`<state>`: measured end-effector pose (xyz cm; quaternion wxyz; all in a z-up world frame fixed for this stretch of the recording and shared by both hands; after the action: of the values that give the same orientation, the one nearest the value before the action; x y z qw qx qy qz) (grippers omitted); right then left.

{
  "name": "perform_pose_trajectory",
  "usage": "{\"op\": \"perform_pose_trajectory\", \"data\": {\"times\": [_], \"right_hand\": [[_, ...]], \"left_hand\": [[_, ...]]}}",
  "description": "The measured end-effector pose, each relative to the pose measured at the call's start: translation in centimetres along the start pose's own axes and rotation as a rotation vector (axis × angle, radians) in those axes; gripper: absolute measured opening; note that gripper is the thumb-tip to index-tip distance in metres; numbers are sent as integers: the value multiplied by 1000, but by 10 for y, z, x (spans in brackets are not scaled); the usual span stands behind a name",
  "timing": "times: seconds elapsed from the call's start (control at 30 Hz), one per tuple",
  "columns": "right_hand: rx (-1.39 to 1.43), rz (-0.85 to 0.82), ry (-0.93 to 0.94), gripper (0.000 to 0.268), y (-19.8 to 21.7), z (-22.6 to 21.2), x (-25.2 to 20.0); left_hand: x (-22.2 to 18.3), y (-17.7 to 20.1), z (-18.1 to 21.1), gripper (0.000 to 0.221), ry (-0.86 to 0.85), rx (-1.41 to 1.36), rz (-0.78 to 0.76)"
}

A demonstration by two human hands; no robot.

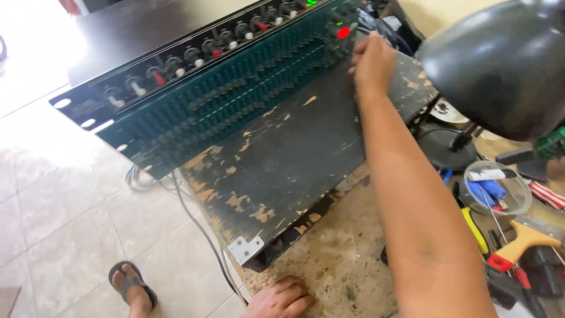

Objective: The person is setting up and tuning an audio mixer at a repair bench, which involves plugging in cables and adjusting various front-panel controls like knobs and sliders.

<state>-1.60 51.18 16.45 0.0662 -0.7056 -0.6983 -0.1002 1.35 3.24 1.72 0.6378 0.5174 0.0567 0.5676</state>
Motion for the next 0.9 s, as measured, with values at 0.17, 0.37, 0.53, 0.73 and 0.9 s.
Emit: {"op": "perform_pose_trajectory", "data": {"times": [0.17, 0.37, 0.53, 0.73, 0.9], "right_hand": [[9, -73, 34, 39, 6, -11, -18], [-1, -87, 6, 39, 9, -18, -25], [24, -82, 35, 38, 8, -7, -17], [56, -115, 80, 39, 7, -8, -19], [-20, -193, 147, 39, -2, -6, -10]], "left_hand": [[-5, -2, -1, 28, 27, -28, -33], [-3, 1, -1, 29, 40, -70, -59], [-4, 2, -1, 28, 52, -52, -72], [-2, 5, 1, 28, 45, -54, -45], [1, 6, 3, 33, 84, -54, -43]]}}
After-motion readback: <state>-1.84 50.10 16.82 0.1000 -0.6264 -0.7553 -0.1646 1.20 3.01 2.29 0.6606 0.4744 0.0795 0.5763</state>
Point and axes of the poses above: each hand's wrist, its own x-axis towards the middle knuckle, its own y-axis out of the back of the hand, z = x × y, the point moved 4 cm from there along x, towards the middle knuckle, and after that the axes turned 6 degrees about -x, right-handed, at the moved point
